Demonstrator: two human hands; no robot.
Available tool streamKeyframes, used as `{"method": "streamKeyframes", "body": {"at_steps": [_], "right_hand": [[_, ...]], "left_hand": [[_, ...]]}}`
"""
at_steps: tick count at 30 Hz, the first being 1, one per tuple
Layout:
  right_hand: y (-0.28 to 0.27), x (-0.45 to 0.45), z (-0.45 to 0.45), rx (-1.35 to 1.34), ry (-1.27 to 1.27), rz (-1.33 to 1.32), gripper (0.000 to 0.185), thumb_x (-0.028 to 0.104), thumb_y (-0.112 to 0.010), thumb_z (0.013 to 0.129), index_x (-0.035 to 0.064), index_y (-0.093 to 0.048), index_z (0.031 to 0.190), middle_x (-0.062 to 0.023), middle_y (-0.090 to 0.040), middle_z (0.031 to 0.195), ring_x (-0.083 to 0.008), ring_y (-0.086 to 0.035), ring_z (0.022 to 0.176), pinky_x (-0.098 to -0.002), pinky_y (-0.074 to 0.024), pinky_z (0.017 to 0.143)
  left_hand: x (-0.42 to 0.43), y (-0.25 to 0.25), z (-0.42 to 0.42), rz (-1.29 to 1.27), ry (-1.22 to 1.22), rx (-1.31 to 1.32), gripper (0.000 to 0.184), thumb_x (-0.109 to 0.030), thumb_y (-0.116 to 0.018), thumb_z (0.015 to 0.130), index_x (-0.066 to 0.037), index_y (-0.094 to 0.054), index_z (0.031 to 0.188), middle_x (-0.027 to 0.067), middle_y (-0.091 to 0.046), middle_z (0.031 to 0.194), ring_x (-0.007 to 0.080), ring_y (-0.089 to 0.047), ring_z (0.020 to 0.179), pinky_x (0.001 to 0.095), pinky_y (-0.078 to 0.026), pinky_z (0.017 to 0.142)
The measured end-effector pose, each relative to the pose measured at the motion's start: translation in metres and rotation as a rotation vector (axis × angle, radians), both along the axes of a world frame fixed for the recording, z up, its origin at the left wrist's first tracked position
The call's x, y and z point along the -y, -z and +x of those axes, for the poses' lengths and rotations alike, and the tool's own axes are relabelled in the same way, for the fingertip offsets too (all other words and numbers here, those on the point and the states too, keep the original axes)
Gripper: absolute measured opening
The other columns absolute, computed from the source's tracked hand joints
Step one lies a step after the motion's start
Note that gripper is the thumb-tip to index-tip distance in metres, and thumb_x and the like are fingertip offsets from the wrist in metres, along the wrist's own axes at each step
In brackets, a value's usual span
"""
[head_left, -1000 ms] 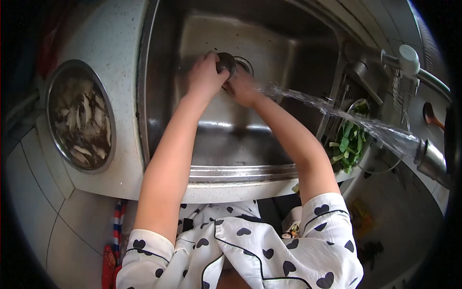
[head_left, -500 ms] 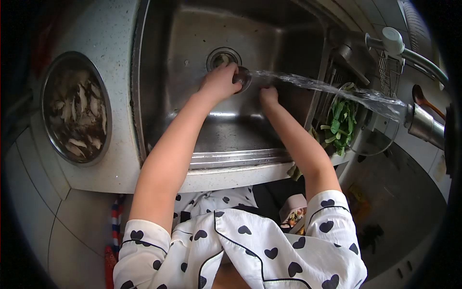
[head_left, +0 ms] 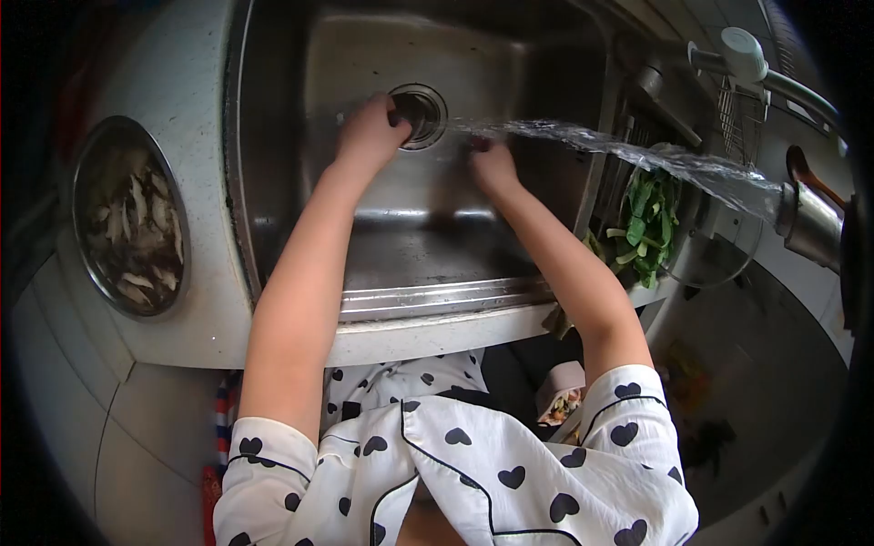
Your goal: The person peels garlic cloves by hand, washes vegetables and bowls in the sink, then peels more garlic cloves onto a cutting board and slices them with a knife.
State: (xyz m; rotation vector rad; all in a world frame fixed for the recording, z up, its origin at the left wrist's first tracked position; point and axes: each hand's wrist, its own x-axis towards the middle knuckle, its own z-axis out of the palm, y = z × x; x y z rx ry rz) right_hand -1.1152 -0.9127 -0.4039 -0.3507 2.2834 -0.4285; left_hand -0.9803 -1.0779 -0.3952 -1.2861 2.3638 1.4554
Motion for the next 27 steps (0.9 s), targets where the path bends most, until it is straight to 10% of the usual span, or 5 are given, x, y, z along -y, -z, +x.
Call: {"method": "streamKeyframes", "body": {"at_steps": [7, 14, 23, 27], "right_hand": [[0.052, 0.005, 0.008, -0.303, 0.421, -0.408, 0.032, 0.004, -0.046, 0.073, -0.0038, -0.055, 0.102, -0.0145, -0.06, 0.095, -0.0222, -0.056, 0.09, -0.0304, -0.0417, 0.078], [0.055, 0.049, 0.047, 0.064, 0.309, -0.381, 0.021, 0.001, -0.043, 0.075, -0.0009, -0.06, 0.087, -0.0096, -0.061, 0.079, -0.0174, -0.057, 0.075, -0.0271, -0.0449, 0.066], [0.069, 0.057, -0.025, 0.906, 1.099, -0.732, 0.012, 0.008, -0.051, 0.081, 0.0045, -0.056, 0.09, -0.0109, -0.056, 0.075, -0.0229, -0.055, 0.067, -0.0323, -0.0484, 0.062], [0.059, 0.065, -0.032, 0.275, 0.99, -0.589, 0.022, 0.002, -0.048, 0.077, 0.0, -0.059, 0.096, -0.0114, -0.059, 0.079, -0.0207, -0.056, 0.071, -0.0308, -0.0468, 0.064]], "left_hand": [[0.012, -0.003, 0.002, -0.043, -0.074, 0.026, 0.042, -0.025, -0.061, 0.069, -0.002, -0.054, 0.103, 0.0165, -0.059, 0.091, 0.0305, -0.058, 0.087, 0.0363, -0.045, 0.075], [0.009, 0.001, 0.002, -0.03, -0.039, 0.019, 0.042, -0.026, -0.062, 0.069, -0.003, -0.055, 0.103, 0.0162, -0.059, 0.089, 0.0299, -0.058, 0.085, 0.0353, -0.045, 0.073], [0.028, -0.007, 0.007, -0.143, -0.113, 0.046, 0.043, -0.028, -0.062, 0.07, -0.001, -0.054, 0.103, 0.0158, -0.059, 0.089, 0.029, -0.058, 0.084, 0.0354, -0.045, 0.073], [0.028, -0.019, 0.004, -0.121, -0.115, 0.018, 0.041, -0.027, -0.062, 0.07, -0.001, -0.055, 0.102, 0.0149, -0.059, 0.088, 0.0282, -0.059, 0.082, 0.0343, -0.045, 0.072]]}}
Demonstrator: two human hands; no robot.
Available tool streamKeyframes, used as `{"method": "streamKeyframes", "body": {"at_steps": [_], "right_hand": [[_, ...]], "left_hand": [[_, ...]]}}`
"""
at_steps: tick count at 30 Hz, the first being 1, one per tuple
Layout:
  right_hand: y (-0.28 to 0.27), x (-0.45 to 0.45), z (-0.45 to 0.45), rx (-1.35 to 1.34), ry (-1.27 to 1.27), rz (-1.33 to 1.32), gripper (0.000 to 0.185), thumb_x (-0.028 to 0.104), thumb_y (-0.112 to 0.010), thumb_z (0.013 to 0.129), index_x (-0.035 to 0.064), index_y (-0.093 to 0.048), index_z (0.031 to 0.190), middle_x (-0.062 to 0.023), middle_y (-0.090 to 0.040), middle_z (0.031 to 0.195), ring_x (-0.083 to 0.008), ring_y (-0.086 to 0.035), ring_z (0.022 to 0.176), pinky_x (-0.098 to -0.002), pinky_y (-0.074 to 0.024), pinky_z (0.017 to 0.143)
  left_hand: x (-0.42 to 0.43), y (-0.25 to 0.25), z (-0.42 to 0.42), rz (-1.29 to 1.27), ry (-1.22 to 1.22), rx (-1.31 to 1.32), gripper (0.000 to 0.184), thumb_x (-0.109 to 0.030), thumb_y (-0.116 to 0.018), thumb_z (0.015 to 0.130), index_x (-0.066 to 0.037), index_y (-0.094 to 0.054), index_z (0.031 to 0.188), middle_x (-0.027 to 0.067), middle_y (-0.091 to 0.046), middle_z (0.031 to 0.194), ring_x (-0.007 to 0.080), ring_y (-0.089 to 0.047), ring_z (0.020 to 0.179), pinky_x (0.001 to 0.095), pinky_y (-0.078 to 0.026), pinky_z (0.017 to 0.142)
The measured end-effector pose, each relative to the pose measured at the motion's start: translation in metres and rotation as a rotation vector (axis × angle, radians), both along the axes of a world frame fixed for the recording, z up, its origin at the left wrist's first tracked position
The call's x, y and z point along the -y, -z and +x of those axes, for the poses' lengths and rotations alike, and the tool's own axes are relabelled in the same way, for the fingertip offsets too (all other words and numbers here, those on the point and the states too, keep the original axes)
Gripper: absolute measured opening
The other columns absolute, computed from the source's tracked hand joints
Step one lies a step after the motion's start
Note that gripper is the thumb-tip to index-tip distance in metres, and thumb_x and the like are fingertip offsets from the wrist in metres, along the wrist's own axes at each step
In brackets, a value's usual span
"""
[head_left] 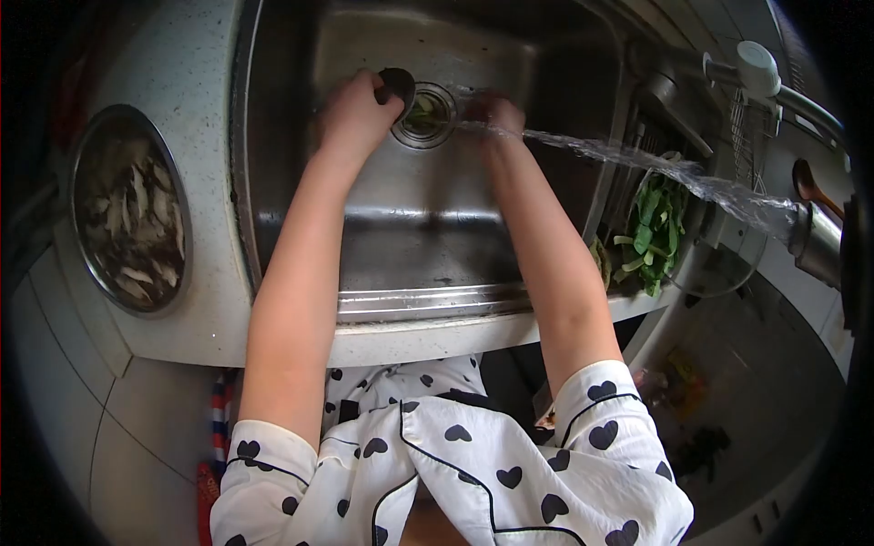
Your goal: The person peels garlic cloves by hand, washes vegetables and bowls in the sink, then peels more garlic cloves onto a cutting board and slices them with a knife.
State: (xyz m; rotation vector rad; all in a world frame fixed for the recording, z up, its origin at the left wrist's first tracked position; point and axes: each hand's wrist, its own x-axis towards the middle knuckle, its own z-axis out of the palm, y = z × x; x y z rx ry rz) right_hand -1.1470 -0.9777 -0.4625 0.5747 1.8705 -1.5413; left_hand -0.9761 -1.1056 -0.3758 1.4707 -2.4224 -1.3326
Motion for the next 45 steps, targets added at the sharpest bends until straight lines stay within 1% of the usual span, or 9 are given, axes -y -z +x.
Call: {"method": "streamKeyframes", "body": {"at_steps": [2, 3, 7, 15, 24, 29, 35, 39, 45], "right_hand": [[0.058, -0.017, -0.022, -0.37, -0.135, 0.1, 0.025, -0.001, -0.047, 0.074, -0.0008, -0.061, 0.095, -0.0104, -0.06, 0.083, -0.0191, -0.056, 0.073, -0.031, -0.0465, 0.066], [0.032, -0.011, -0.011, -0.259, -0.053, -0.201, 0.028, -0.003, -0.047, 0.071, -0.0005, -0.063, 0.093, -0.0098, -0.062, 0.089, -0.0184, -0.057, 0.078, -0.0295, -0.046, 0.068], [-0.013, 0.009, 0.015, 0.018, -0.774, -0.124, 0.029, -0.004, -0.042, 0.072, -0.0035, -0.06, 0.094, -0.0105, -0.061, 0.081, -0.02, -0.059, 0.077, -0.0287, -0.0475, 0.066], [-0.004, 0.015, -0.039, -0.225, -0.235, -0.172, 0.029, -0.003, -0.039, 0.072, -0.0009, -0.06, 0.093, -0.0124, -0.06, 0.087, -0.0217, -0.059, 0.08, -0.0303, -0.0473, 0.068], [0.012, 0.054, 0.064, -0.881, -1.004, -0.069, 0.031, 0.003, -0.049, 0.07, -0.0024, -0.059, 0.099, -0.0177, -0.061, 0.096, -0.0268, -0.058, 0.091, -0.033, -0.0433, 0.082], [-0.009, 0.035, 0.05, -0.33, -0.994, -0.094, 0.029, 0.006, -0.052, 0.073, -0.0009, -0.058, 0.1, -0.0186, -0.059, 0.1, -0.0321, -0.057, 0.092, -0.0346, -0.0444, 0.079], [-0.001, 0.064, 0.071, -1.33, -1.166, 0.086, 0.051, 0.015, -0.056, 0.072, 0.0016, -0.045, 0.12, -0.0198, -0.042, 0.126, -0.0347, -0.039, 0.117, -0.0398, -0.0324, 0.096], [0.005, 0.085, 0.096, -1.39, -1.447, 0.222, 0.07, 0.031, -0.058, 0.07, 0.0044, -0.033, 0.13, -0.0193, -0.027, 0.137, -0.0372, -0.025, 0.126, -0.045, -0.0219, 0.104], [-0.03, 0.01, 0.087, -1.126, -1.6, 0.039, 0.066, 0.023, -0.057, 0.074, -0.0002, -0.03, 0.13, -0.0194, -0.026, 0.137, -0.0367, -0.023, 0.127, -0.0425, -0.023, 0.105]], "left_hand": [[0.0, -0.006, -0.002, 0.029, 0.003, 0.009, 0.041, -0.027, -0.063, 0.071, -0.001, -0.055, 0.102, 0.0144, -0.059, 0.088, 0.0279, -0.059, 0.082, 0.0339, -0.046, 0.072], [-0.001, -0.005, -0.001, 0.015, 0.004, 0.009, 0.041, -0.027, -0.062, 0.071, -0.002, -0.055, 0.102, 0.0144, -0.059, 0.088, 0.0277, -0.058, 0.082, 0.034, -0.045, 0.072], [-0.001, -0.005, -0.001, -0.01, 0.001, 0.006, 0.04, -0.027, -0.062, 0.071, -0.003, -0.055, 0.102, 0.0142, -0.059, 0.088, 0.0272, -0.058, 0.082, 0.0341, -0.045, 0.072], [0.001, -0.005, -0.001, -0.019, -0.02, -0.027, 0.04, -0.027, -0.062, 0.071, -0.003, -0.055, 0.102, 0.0138, -0.059, 0.087, 0.0263, -0.058, 0.081, 0.0339, -0.045, 0.071], [0.004, -0.005, 0.0, -0.054, -0.011, 0.012, 0.039, -0.027, -0.063, 0.07, -0.002, -0.055, 0.1, 0.0132, -0.059, 0.085, 0.0259, -0.058, 0.078, 0.0327, -0.045, 0.069], [0.002, 0.005, 0.009, 0.006, 0.052, 0.148, 0.039, -0.026, -0.061, 0.069, -0.003, -0.055, 0.1, 0.0169, -0.059, 0.091, 0.0299, -0.058, 0.086, 0.0362, -0.045, 0.073], [-0.001, -0.026, 0.024, -0.006, 0.171, 0.304, 0.04, -0.025, -0.059, 0.069, -0.001, -0.055, 0.102, 0.0203, -0.057, 0.099, 0.0331, -0.054, 0.096, 0.0388, -0.043, 0.082], [0.003, -0.04, 0.034, -0.078, 0.145, 0.27, 0.036, -0.022, -0.06, 0.07, 0.0, -0.054, 0.097, 0.0205, -0.056, 0.098, 0.0338, -0.054, 0.095, 0.0397, -0.044, 0.081], [-0.016, -0.024, 0.036, -0.033, 0.127, 0.273, 0.038, -0.022, -0.06, 0.07, -0.002, -0.052, 0.102, 0.0186, -0.055, 0.1, 0.0336, -0.054, 0.096, 0.0402, -0.044, 0.081]]}}
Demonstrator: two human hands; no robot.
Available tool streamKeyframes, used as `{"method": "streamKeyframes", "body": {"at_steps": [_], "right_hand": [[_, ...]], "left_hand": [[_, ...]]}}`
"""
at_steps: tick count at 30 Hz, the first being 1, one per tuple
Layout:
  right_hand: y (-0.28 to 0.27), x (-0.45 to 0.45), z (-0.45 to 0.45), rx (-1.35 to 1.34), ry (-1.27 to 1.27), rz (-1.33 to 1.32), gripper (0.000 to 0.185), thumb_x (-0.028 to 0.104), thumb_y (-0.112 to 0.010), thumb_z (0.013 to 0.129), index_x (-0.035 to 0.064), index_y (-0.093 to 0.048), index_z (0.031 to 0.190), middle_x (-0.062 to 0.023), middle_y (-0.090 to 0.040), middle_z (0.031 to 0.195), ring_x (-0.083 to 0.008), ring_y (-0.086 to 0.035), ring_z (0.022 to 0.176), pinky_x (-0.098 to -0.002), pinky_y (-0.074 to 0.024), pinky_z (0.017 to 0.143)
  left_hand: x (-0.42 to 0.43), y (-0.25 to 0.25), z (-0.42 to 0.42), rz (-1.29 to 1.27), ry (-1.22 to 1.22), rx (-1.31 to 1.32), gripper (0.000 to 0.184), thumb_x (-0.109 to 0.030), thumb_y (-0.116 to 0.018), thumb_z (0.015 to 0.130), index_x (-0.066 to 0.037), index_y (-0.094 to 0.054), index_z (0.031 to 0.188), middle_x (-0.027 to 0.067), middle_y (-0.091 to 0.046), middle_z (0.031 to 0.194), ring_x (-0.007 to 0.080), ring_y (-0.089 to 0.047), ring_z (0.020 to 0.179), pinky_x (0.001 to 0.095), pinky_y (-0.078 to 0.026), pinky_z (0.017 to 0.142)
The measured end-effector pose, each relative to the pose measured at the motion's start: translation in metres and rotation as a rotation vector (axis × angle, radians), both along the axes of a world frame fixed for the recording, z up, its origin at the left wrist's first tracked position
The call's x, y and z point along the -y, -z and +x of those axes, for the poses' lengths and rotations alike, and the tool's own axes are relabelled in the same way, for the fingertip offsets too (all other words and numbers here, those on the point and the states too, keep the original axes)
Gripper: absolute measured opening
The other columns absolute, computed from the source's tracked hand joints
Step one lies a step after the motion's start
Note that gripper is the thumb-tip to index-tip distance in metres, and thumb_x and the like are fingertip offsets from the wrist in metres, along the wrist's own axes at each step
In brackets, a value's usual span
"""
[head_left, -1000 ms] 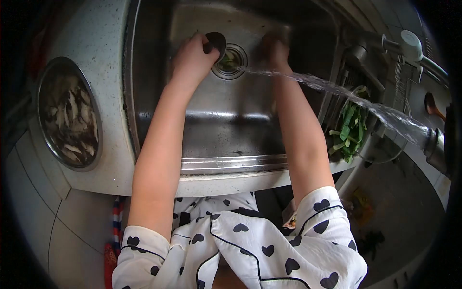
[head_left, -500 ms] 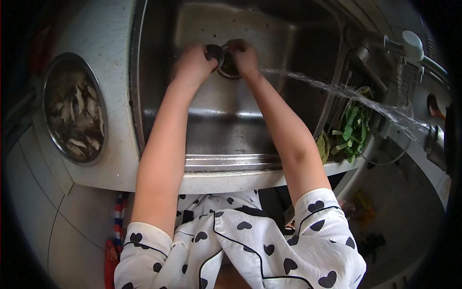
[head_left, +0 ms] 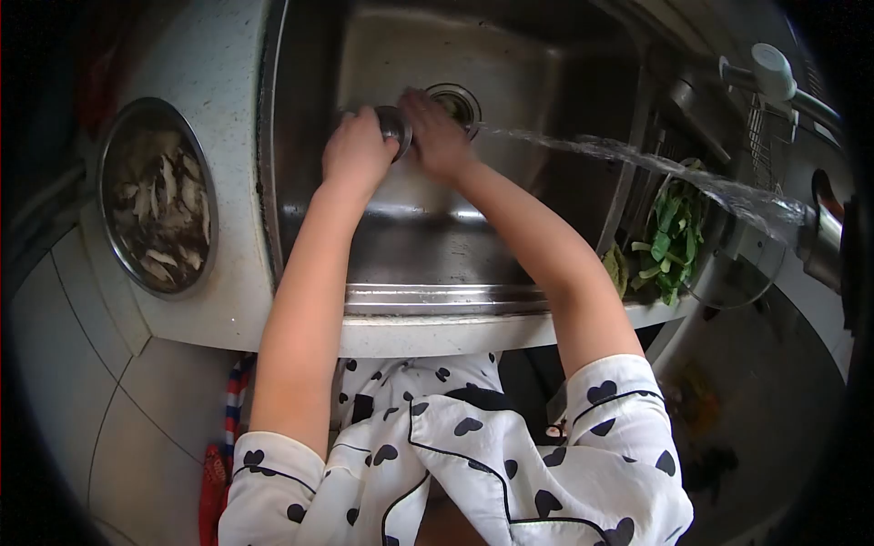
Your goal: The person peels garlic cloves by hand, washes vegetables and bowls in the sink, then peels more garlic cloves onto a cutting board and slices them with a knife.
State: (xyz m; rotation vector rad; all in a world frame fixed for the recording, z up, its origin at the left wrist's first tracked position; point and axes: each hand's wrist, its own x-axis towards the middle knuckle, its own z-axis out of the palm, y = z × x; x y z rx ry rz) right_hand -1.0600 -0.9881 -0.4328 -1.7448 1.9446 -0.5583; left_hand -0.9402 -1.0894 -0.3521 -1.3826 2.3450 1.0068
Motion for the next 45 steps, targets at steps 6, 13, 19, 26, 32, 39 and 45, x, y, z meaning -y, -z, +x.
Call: {"method": "streamKeyframes", "body": {"at_steps": [6, 13, 19, 26, 32, 39, 45], "right_hand": [[-0.008, -0.031, -0.031, -0.137, 0.138, 0.096, 0.058, 0.019, -0.054, 0.08, -0.0023, -0.031, 0.128, -0.0213, -0.027, 0.136, -0.0366, -0.023, 0.127, -0.0419, -0.0228, 0.105], [-0.006, 0.011, 0.045, 0.028, -0.125, 0.19, 0.04, 0.031, -0.05, 0.081, 0.0027, -0.054, 0.108, -0.0177, -0.053, 0.113, -0.0312, -0.044, 0.113, -0.0409, -0.0324, 0.096], [0.018, 0.052, 0.065, 0.096, 0.046, 0.5, 0.045, 0.031, -0.043, 0.082, 0.009, -0.047, 0.121, -0.0148, -0.05, 0.121, -0.0281, -0.043, 0.117, -0.0399, -0.0329, 0.097], [0.035, -0.003, 0.01, -0.294, 0.264, 0.092, 0.065, 0.038, -0.048, 0.081, 0.0039, -0.029, 0.132, -0.0128, -0.03, 0.138, -0.0273, -0.021, 0.13, -0.0372, -0.0206, 0.106], [-0.01, -0.029, -0.042, -0.269, 0.306, 0.109, 0.061, 0.016, -0.057, 0.074, -0.0014, -0.034, 0.127, -0.0188, -0.033, 0.133, -0.0325, -0.028, 0.125, -0.0403, -0.0256, 0.103], [-0.011, 0.001, -0.033, 0.463, 0.751, 0.105, 0.035, 0.009, -0.047, 0.078, -0.0038, -0.051, 0.11, -0.0204, -0.056, 0.105, -0.0333, -0.054, 0.097, -0.0356, -0.0436, 0.082], [0.009, 0.022, -0.042, 1.807, 1.458, 0.042, 0.022, 0.017, -0.041, 0.087, -0.0009, -0.052, 0.091, -0.0142, -0.055, 0.086, -0.0263, -0.054, 0.082, -0.0358, -0.0455, 0.073]], "left_hand": [[-0.009, 0.015, -0.029, 0.004, -0.036, -0.085, 0.039, -0.023, -0.061, 0.071, -0.004, -0.052, 0.104, 0.0173, -0.054, 0.105, 0.0323, -0.054, 0.098, 0.0403, -0.044, 0.08], [0.014, 0.004, -0.033, -0.129, 0.059, 0.045, 0.04, -0.023, -0.061, 0.07, -0.004, -0.051, 0.105, 0.017, -0.056, 0.101, 0.0328, -0.055, 0.095, 0.0417, -0.046, 0.078], [0.019, 0.002, -0.033, -0.213, 0.026, 0.003, 0.041, -0.023, -0.062, 0.071, -0.003, -0.049, 0.103, 0.0166, -0.055, 0.102, 0.0331, -0.057, 0.092, 0.0417, -0.048, 0.075], [-0.003, 0.012, -0.044, -0.094, 0.049, -0.014, 0.042, -0.024, -0.062, 0.07, -0.004, -0.05, 0.104, 0.0171, -0.054, 0.104, 0.0336, -0.054, 0.095, 0.0426, -0.046, 0.078], [-0.025, 0.021, -0.059, -0.057, 0.075, -0.023, 0.04, -0.025, -0.061, 0.07, -0.006, -0.051, 0.103, 0.0172, -0.053, 0.106, 0.033, -0.055, 0.094, 0.0428, -0.046, 0.078], [-0.024, 0.031, -0.051, -0.067, 0.06, 0.017, 0.049, -0.027, -0.064, 0.071, -0.006, -0.046, 0.111, 0.0135, -0.051, 0.111, 0.031, -0.055, 0.098, 0.0412, -0.048, 0.077], [-0.026, 0.029, -0.041, -0.1, 0.093, 0.047, 0.043, -0.025, -0.062, 0.071, -0.006, -0.048, 0.107, 0.014, -0.052, 0.108, 0.0313, -0.055, 0.097, 0.0421, -0.047, 0.076]]}}
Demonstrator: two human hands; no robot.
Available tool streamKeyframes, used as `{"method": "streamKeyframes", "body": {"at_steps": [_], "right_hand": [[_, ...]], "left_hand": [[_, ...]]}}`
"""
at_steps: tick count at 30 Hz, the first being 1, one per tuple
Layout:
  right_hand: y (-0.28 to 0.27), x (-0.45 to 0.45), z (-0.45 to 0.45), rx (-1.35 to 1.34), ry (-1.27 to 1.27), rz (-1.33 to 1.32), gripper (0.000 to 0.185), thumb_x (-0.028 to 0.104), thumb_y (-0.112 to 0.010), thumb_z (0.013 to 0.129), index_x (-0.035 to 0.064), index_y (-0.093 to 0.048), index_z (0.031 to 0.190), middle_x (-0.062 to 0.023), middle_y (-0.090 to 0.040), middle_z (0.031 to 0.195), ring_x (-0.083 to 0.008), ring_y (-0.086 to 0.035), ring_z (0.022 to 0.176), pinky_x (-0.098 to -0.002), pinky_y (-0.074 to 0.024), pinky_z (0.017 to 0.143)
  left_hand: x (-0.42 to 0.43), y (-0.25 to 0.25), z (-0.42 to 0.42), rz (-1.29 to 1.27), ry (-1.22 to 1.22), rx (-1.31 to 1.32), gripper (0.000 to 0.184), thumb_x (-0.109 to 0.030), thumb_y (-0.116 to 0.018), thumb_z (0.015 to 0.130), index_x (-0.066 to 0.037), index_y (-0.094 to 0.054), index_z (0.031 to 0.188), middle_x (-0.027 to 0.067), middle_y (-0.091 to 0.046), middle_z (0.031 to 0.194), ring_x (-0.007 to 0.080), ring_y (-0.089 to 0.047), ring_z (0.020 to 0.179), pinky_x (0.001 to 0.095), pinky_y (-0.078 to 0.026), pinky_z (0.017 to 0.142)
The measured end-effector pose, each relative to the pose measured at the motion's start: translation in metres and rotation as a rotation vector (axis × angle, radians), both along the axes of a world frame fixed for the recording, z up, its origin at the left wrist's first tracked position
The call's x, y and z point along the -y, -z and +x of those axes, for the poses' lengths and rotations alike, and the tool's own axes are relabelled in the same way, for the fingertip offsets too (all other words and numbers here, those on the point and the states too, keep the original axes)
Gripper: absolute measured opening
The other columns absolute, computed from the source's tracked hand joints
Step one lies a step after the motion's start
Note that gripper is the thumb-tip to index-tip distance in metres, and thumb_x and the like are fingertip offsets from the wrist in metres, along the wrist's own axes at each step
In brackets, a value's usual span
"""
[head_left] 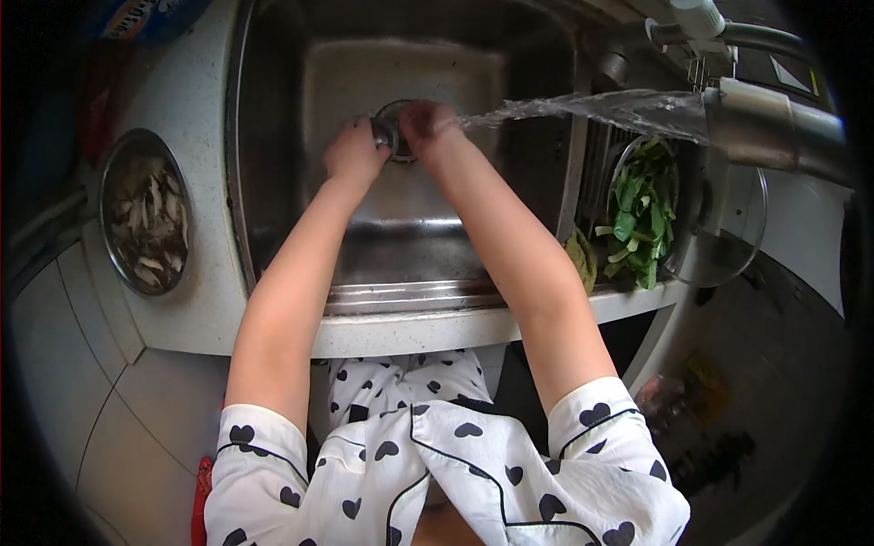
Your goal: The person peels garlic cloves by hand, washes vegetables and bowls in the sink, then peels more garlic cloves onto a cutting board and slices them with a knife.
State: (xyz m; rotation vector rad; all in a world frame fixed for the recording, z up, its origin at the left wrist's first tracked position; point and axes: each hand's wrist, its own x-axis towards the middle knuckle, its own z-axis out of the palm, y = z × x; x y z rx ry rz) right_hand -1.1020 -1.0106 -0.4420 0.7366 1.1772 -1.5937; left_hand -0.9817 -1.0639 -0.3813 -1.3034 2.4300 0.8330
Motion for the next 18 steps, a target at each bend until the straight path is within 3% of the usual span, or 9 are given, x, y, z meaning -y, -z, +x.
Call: {"method": "streamKeyframes", "body": {"at_steps": [3, 6, 11, 18], "right_hand": [[-0.039, -0.006, -0.001, 0.09, 0.155, 0.027, 0.025, 0.021, -0.042, 0.089, -0.0016, -0.049, 0.097, -0.0152, -0.052, 0.091, -0.0289, -0.052, 0.088, -0.0402, -0.0434, 0.082], [-0.061, -0.016, -0.007, 0.008, 0.051, 0.161, 0.026, 0.022, -0.044, 0.088, -0.0008, -0.048, 0.101, -0.0145, -0.052, 0.093, -0.0277, -0.052, 0.085, -0.0398, -0.0429, 0.082], [-0.049, -0.041, -0.015, 0.019, 0.066, 0.033, 0.028, 0.025, -0.047, 0.087, 0.0057, -0.045, 0.107, -0.0109, -0.049, 0.097, -0.0229, -0.049, 0.086, -0.037, -0.0418, 0.079], [-0.028, -0.046, -0.01, 0.024, -0.009, 0.007, 0.016, 0.024, -0.048, 0.086, 0.0098, -0.05, 0.092, -0.006, -0.054, 0.08, -0.0194, -0.051, 0.078, -0.0344, -0.0419, 0.075]], "left_hand": [[-0.007, 0.01, -0.004, -0.01, 0.093, -0.005, 0.044, -0.024, -0.065, 0.07, -0.007, -0.048, 0.107, 0.0135, -0.051, 0.108, 0.0308, -0.057, 0.093, 0.0409, -0.049, 0.074], [-0.018, 0.022, -0.011, -0.043, 0.12, -0.087, 0.041, -0.021, -0.065, 0.07, -0.007, -0.049, 0.105, 0.0137, -0.052, 0.105, 0.0311, -0.057, 0.091, 0.0409, -0.049, 0.073], [-0.023, 0.044, -0.022, -0.119, 0.169, -0.175, 0.04, -0.014, -0.064, 0.069, -0.006, -0.047, 0.105, 0.0139, -0.051, 0.103, 0.0319, -0.057, 0.088, 0.0409, -0.049, 0.071], [-0.028, 0.058, -0.035, -0.136, 0.171, -0.225, 0.029, -0.008, -0.059, 0.072, -0.004, -0.047, 0.099, 0.0141, -0.05, 0.103, 0.033, -0.057, 0.091, 0.0424, -0.05, 0.07]]}}
